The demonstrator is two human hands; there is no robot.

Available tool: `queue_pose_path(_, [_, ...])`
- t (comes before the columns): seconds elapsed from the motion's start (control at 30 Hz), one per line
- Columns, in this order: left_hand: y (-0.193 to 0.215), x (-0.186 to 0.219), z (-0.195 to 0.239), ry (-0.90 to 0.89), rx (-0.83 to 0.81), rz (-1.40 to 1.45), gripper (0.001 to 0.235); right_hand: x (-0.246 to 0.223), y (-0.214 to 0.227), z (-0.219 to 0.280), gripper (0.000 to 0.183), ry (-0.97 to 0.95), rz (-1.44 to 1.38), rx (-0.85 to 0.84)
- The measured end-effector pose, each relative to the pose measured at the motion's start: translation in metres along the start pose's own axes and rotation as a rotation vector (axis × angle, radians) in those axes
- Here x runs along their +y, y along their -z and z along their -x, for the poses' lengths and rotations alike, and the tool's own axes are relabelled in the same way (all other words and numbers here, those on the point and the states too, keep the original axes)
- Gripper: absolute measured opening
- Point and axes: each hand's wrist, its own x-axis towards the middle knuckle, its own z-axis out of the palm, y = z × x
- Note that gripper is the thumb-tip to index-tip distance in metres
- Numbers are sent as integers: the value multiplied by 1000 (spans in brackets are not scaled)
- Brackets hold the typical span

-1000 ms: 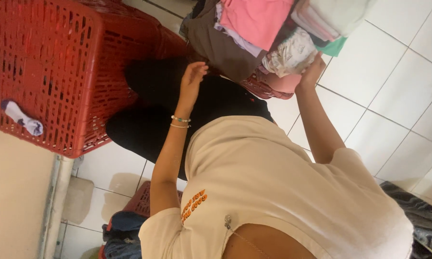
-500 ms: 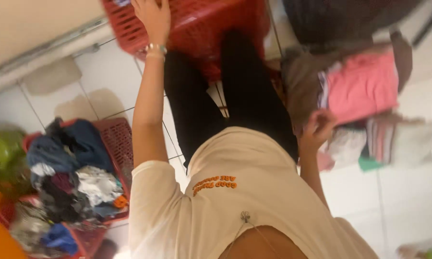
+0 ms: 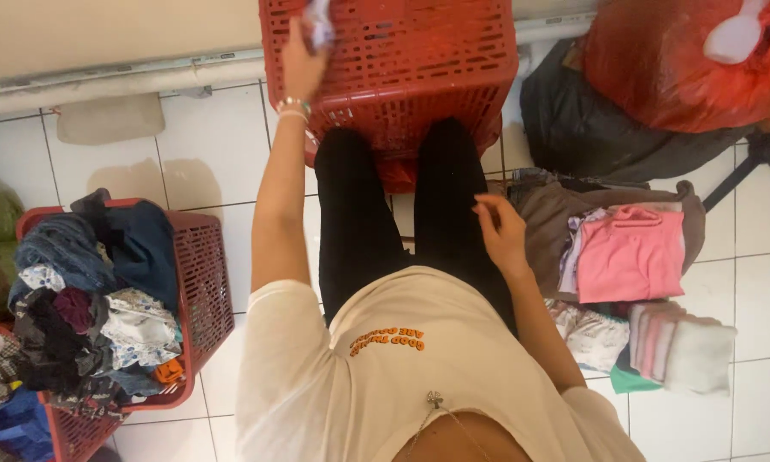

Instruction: The person folds a pair of pants, a shirt, and socks on a red basket before spraying a stack of clothes with liquid and opening a red plastic bag.

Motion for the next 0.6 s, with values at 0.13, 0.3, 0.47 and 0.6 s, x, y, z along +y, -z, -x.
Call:
queue_pose_path(0.13, [27,64,75,2,-294,929,30,15,-31,-45,18,-81,-353,-111])
queue_pose_path(0.3, [30,86,180,-80,-527,1364,38,-66,-48,-95,34,-239,-616,-292])
queue_pose_path(0.47, [59,115,226,107,-344,1451,31,-83,-65,-92,55,-301,-1173,-681])
queue_pose_path(0.6, [58,97,238,55,-216,1338,31,-61,-80,-74,53,-169,-743,-659])
